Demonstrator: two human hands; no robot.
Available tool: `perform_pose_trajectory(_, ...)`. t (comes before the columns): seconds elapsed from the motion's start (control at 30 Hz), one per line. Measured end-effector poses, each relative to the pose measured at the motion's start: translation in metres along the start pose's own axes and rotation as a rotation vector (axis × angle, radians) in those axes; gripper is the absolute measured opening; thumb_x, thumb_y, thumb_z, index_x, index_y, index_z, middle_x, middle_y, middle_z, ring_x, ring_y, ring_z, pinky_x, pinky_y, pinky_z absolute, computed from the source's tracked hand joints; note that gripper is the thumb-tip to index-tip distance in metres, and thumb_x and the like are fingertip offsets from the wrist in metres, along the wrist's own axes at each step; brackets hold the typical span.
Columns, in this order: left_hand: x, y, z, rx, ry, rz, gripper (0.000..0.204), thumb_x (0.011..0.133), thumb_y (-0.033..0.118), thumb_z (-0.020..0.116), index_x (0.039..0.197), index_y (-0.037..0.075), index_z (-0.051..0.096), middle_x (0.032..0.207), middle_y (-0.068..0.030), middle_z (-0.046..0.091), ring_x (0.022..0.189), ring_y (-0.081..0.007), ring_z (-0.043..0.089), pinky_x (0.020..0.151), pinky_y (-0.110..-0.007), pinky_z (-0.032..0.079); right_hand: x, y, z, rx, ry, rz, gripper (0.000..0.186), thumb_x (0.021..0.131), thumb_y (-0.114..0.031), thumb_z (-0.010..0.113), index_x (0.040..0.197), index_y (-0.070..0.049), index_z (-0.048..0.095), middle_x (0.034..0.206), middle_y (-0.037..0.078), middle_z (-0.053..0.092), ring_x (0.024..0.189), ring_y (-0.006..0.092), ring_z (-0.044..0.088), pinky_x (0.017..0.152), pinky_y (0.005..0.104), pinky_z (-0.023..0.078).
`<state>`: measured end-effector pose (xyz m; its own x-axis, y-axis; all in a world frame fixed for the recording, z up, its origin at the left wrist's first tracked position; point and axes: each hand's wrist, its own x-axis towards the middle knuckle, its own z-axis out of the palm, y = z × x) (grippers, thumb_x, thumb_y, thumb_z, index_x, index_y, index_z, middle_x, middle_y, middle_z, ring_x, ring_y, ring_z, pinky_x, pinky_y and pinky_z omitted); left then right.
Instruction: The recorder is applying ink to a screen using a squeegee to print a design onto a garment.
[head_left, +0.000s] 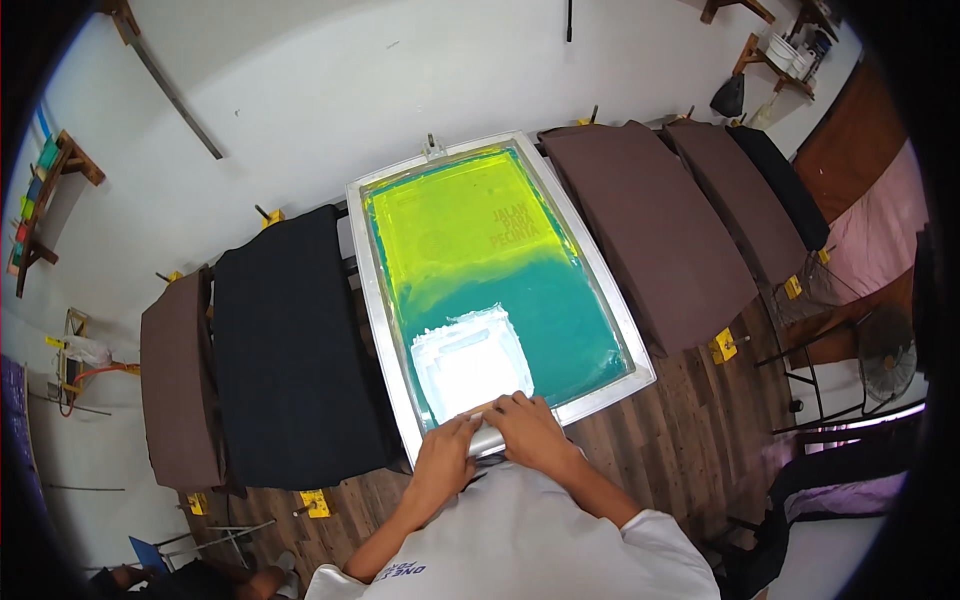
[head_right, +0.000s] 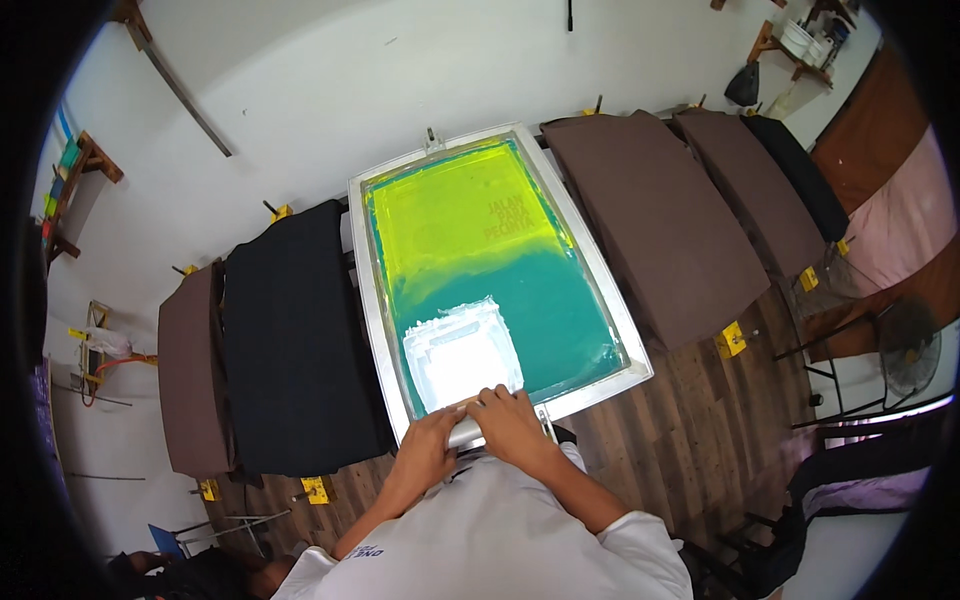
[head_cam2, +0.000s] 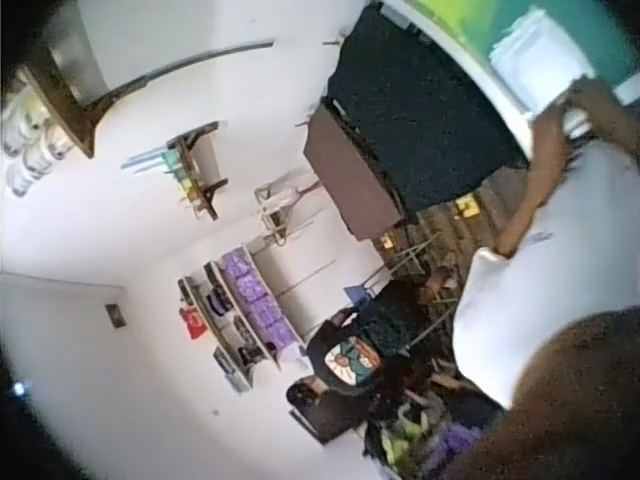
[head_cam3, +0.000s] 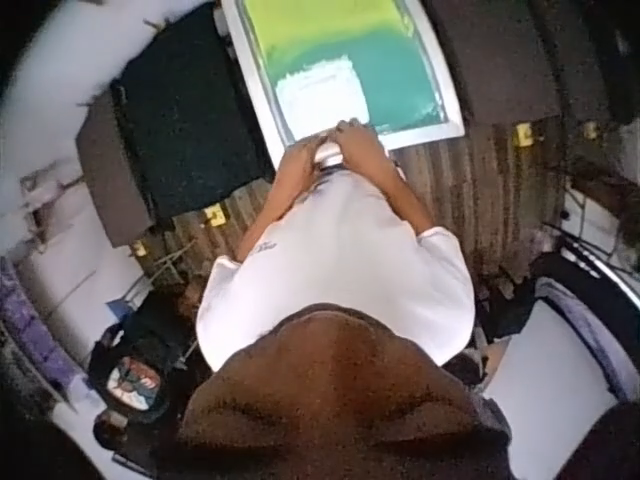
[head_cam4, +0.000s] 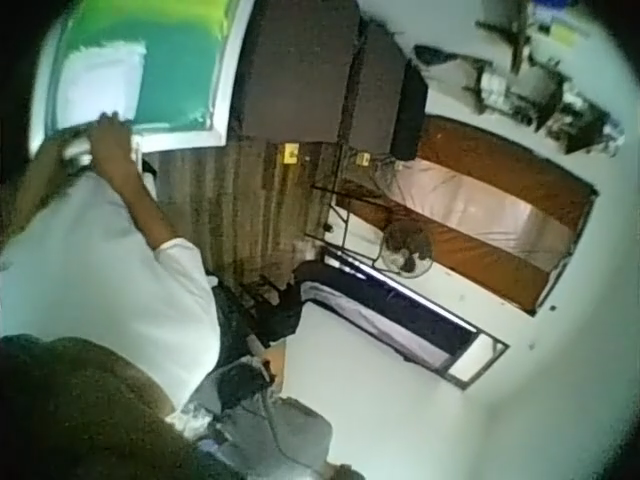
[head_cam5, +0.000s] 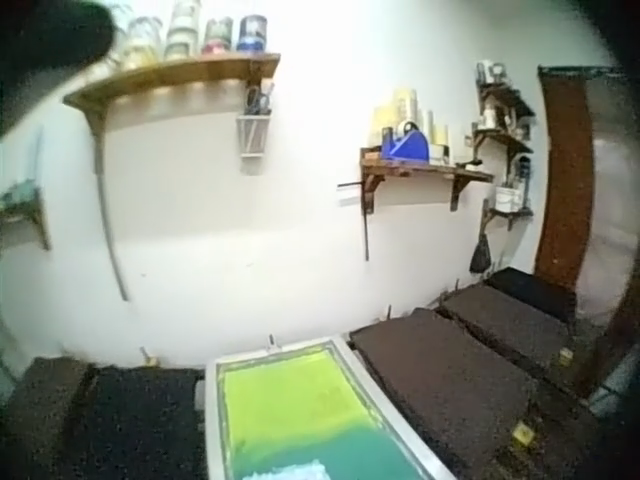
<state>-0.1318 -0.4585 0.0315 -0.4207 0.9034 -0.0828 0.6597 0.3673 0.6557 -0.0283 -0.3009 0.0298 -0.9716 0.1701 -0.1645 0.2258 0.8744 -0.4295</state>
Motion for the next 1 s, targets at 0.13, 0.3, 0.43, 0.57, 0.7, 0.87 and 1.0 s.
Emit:
perform_pose_trajectory(0.13,0.037,-0.002,-0.030,0.014,0.085,0.034,0.045,0.067,-0.008,0.060,0.111,-0.004,0.066,0.099,-0.0250,0.068,0.092,-0.0410,0.065,0.084,-0.047,0.052,0.045,0.007,-0.024,-0.075,-0.026,-0.015,0.037,0.071,-0.004,0.067,0.107,-0.013,0.069,0.104,0.009,0.066,0.098,0.0304,0.062,0.079,0.0460,0.050)
perform_pose_trajectory(0.3,0.072,-0.036,-0.019,0.028,0.254,0.088,0.048,0.066,-0.012,0.061,0.114,-0.005,0.062,0.110,-0.0246,0.066,0.100,-0.0420,0.063,0.089,-0.046,0.051,0.090,0.027,-0.009,-0.094,0.156,-0.066,0.036,0.071,-0.003,0.067,0.107,-0.011,0.067,0.104,0.011,0.063,0.099,0.0317,0.061,0.077,0.0472,0.050)
perform_pose_trajectory(0.43,0.037,-0.030,0.007,0.113,0.186,0.057,0.066,0.061,-0.013,0.064,0.126,-0.003,0.055,0.121,-0.0255,0.060,0.109,-0.0436,0.058,0.094,-0.046,0.049,0.049,0.022,0.018,-0.038,0.195,-0.063,0.050,0.067,-0.001,0.068,0.116,-0.009,0.062,0.112,0.011,0.057,0.106,0.0305,0.056,0.079,0.0445,0.050)
perform_pose_trajectory(0.57,-0.006,-0.010,0.020,0.121,0.103,0.021,0.067,0.064,-0.009,0.066,0.129,-0.001,0.054,0.128,-0.0231,0.058,0.115,-0.0414,0.057,0.096,-0.046,0.048,0.001,0.000,0.023,-0.096,0.103,-0.035,0.052,0.067,-0.004,0.072,0.118,-0.010,0.062,0.118,0.010,0.056,0.111,0.0285,0.054,0.085,0.0441,0.045)
perform_pose_trajectory(0.7,-0.001,0.000,-0.001,0.050,0.025,-0.036,0.057,0.068,-0.007,0.064,0.124,0.000,0.059,0.120,-0.0207,0.064,0.110,-0.0389,0.061,0.095,-0.046,0.049,0.008,-0.004,0.000,-0.095,-0.030,-0.041,0.043,0.068,-0.005,0.071,0.110,-0.011,0.064,0.109,0.006,0.062,0.106,0.0275,0.057,0.083,0.0437,0.045)
perform_pose_trajectory(0.87,0.047,-0.017,-0.017,0.089,0.211,0.016,0.054,0.064,-0.012,0.061,0.117,-0.002,0.060,0.118,-0.0220,0.064,0.109,-0.0404,0.061,0.093,-0.046,0.050,0.058,0.009,-0.006,-0.155,0.204,-0.061,0.042,0.063,-0.005,0.073,0.103,-0.011,0.064,0.103,0.008,0.062,0.101,0.0282,0.060,0.075,0.0433,0.048)
perform_pose_trajectory(1.0,0.052,-0.042,0.008,0.115,0.330,0.111,0.062,0.061,-0.015,0.062,0.121,-0.002,0.058,0.119,-0.0265,0.061,0.105,-0.0456,0.060,0.092,-0.048,0.049,0.064,0.019,0.018,-0.164,0.306,-0.075,0.047,0.061,-0.003,0.074,0.105,-0.011,0.062,0.109,0.008,0.059,0.105,0.0283,0.059,0.075,0.0426,0.049)
